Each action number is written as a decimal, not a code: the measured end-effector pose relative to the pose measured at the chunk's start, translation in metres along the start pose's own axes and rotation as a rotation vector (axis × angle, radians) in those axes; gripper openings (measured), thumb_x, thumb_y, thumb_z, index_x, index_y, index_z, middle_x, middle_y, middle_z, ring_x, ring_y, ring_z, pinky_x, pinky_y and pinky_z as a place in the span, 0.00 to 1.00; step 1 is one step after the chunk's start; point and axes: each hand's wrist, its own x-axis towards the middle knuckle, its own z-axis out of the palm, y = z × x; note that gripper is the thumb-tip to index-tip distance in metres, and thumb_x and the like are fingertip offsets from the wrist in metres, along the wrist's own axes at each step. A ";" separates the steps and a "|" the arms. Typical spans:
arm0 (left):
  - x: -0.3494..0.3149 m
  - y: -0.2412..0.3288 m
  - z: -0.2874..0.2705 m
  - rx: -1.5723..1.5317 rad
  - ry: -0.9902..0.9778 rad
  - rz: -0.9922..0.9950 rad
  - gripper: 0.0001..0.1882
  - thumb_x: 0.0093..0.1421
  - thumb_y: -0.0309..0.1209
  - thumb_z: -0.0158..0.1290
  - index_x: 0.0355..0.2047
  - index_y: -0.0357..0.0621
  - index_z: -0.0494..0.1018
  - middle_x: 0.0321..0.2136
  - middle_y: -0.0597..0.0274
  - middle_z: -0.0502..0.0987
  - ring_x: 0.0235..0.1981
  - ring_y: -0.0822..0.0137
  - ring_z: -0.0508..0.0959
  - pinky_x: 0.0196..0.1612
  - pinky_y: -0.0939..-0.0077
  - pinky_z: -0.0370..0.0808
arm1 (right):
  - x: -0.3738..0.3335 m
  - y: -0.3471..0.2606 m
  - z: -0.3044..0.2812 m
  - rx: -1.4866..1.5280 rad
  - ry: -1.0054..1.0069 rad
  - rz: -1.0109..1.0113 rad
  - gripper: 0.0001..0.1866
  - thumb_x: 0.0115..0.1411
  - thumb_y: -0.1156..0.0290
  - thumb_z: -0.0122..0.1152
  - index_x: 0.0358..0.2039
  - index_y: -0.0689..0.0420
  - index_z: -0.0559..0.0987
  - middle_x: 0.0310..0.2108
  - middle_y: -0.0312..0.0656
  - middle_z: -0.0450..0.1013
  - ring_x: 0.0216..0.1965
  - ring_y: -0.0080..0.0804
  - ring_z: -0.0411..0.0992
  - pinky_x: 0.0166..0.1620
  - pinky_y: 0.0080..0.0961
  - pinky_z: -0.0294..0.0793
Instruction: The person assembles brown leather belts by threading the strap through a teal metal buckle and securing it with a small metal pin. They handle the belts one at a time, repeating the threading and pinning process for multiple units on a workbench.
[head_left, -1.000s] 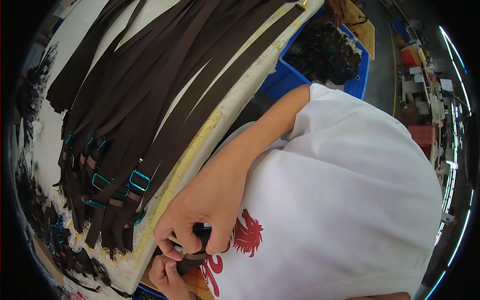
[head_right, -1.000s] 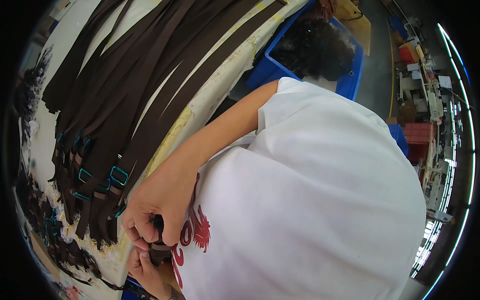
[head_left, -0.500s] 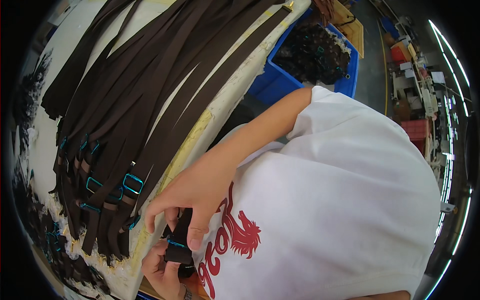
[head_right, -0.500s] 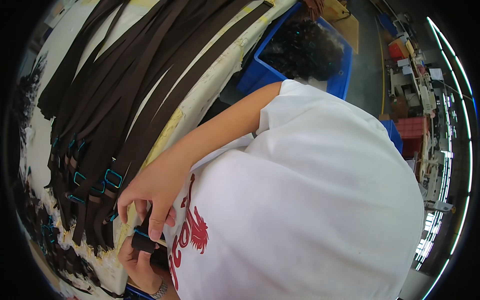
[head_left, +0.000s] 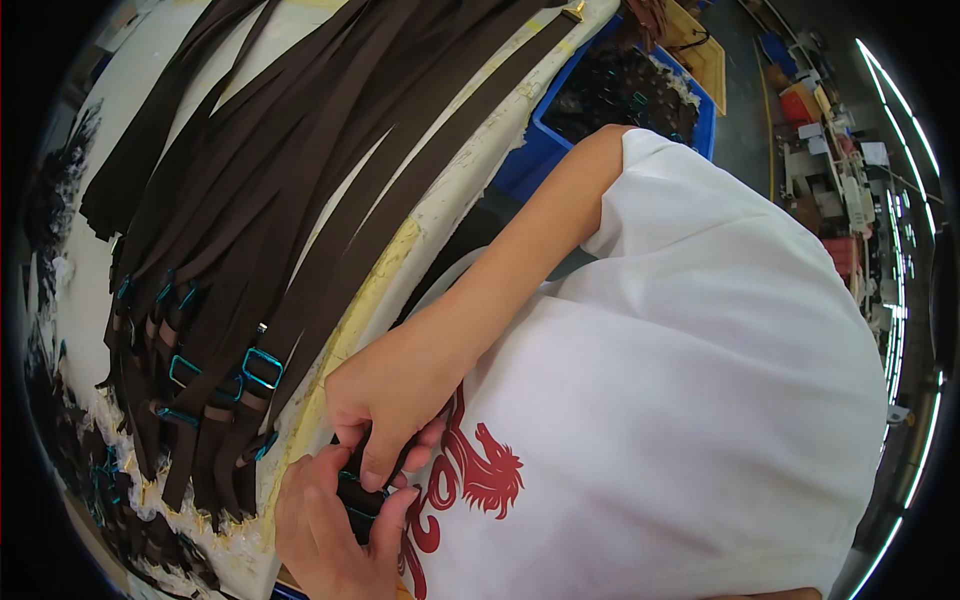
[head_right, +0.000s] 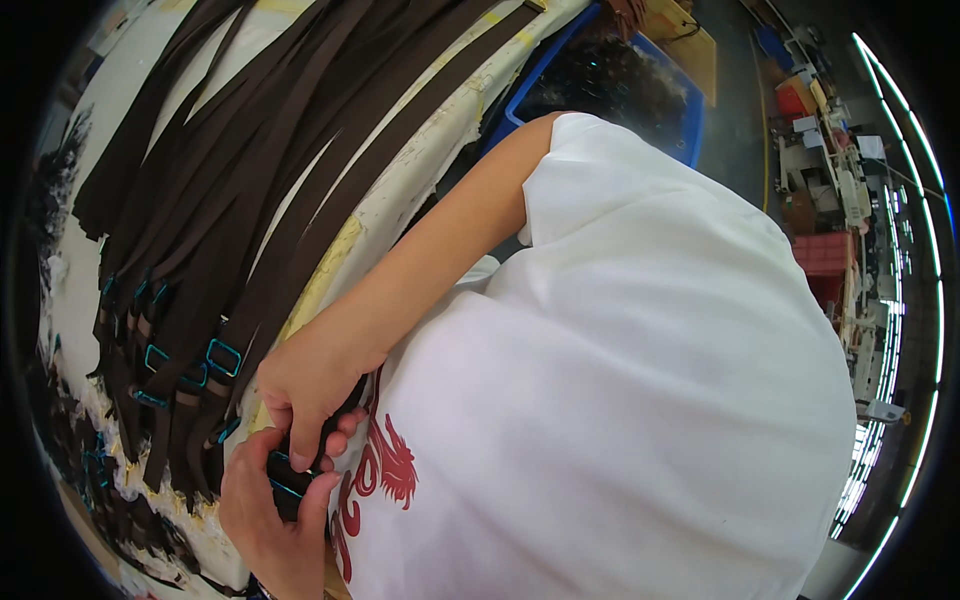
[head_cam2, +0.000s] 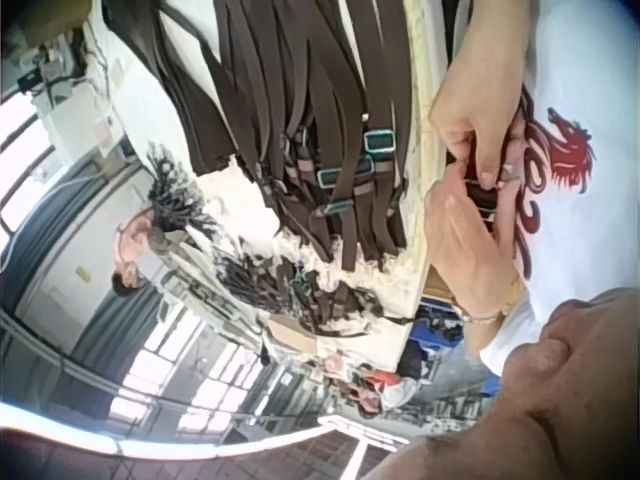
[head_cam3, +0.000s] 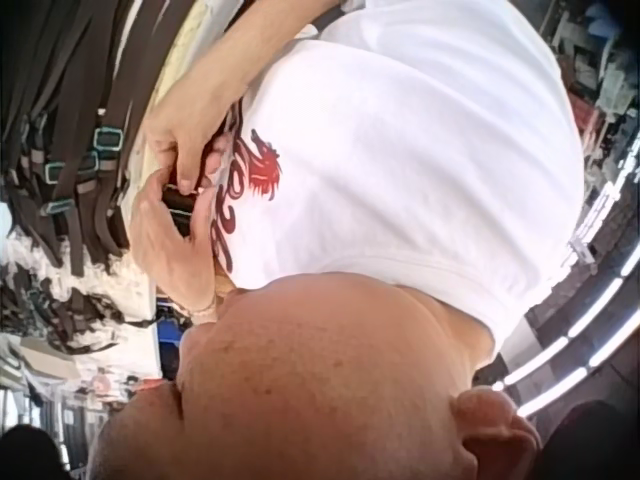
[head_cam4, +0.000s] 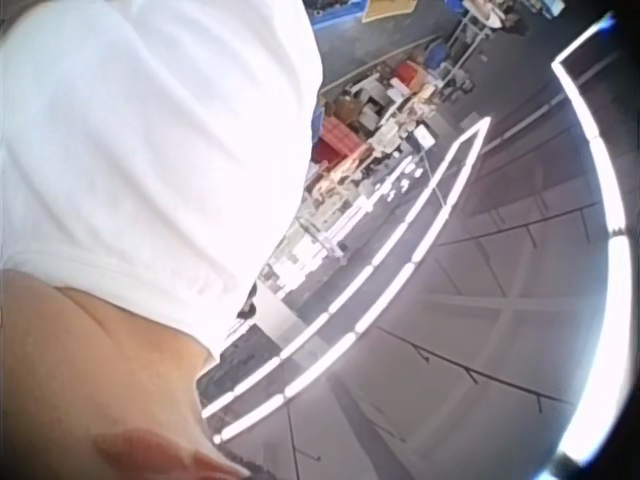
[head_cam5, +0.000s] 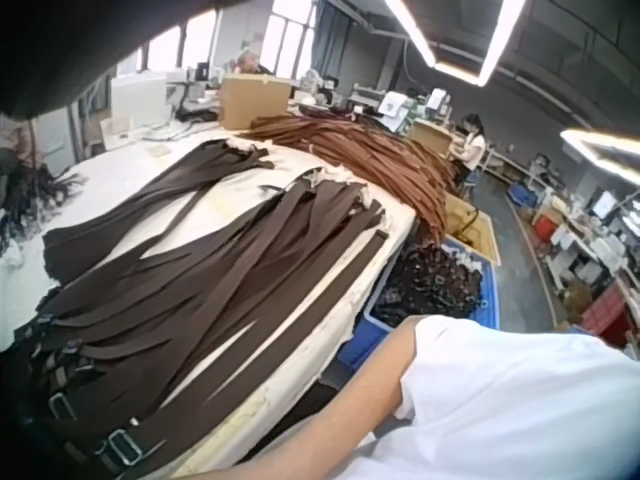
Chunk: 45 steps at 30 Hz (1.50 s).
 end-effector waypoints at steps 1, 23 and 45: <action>0.002 0.000 0.001 0.015 -0.005 0.024 0.23 0.61 0.36 0.69 0.50 0.34 0.76 0.42 0.45 0.81 0.43 0.44 0.82 0.48 0.55 0.79 | -0.004 0.000 0.000 0.022 -0.006 0.014 0.16 0.68 0.61 0.65 0.26 0.59 0.84 0.18 0.30 0.75 0.18 0.16 0.69 0.23 0.19 0.69; -0.028 -0.055 0.010 -0.560 -0.131 -0.139 0.13 0.53 0.24 0.68 0.38 0.34 0.80 0.29 0.51 0.80 0.32 0.49 0.81 0.40 0.60 0.77 | -0.044 -0.011 -0.038 -0.346 -0.141 -0.128 0.22 0.71 0.57 0.62 0.27 0.63 0.80 0.19 0.37 0.76 0.22 0.28 0.75 0.30 0.30 0.74; -0.180 -0.177 -0.078 -0.318 0.283 -0.750 0.15 0.69 0.37 0.61 0.38 0.37 0.74 0.26 0.63 0.74 0.25 0.71 0.70 0.31 0.70 0.69 | -0.162 0.088 -0.128 0.037 0.205 0.023 0.23 0.76 0.64 0.56 0.24 0.65 0.78 0.14 0.36 0.69 0.13 0.20 0.64 0.20 0.23 0.65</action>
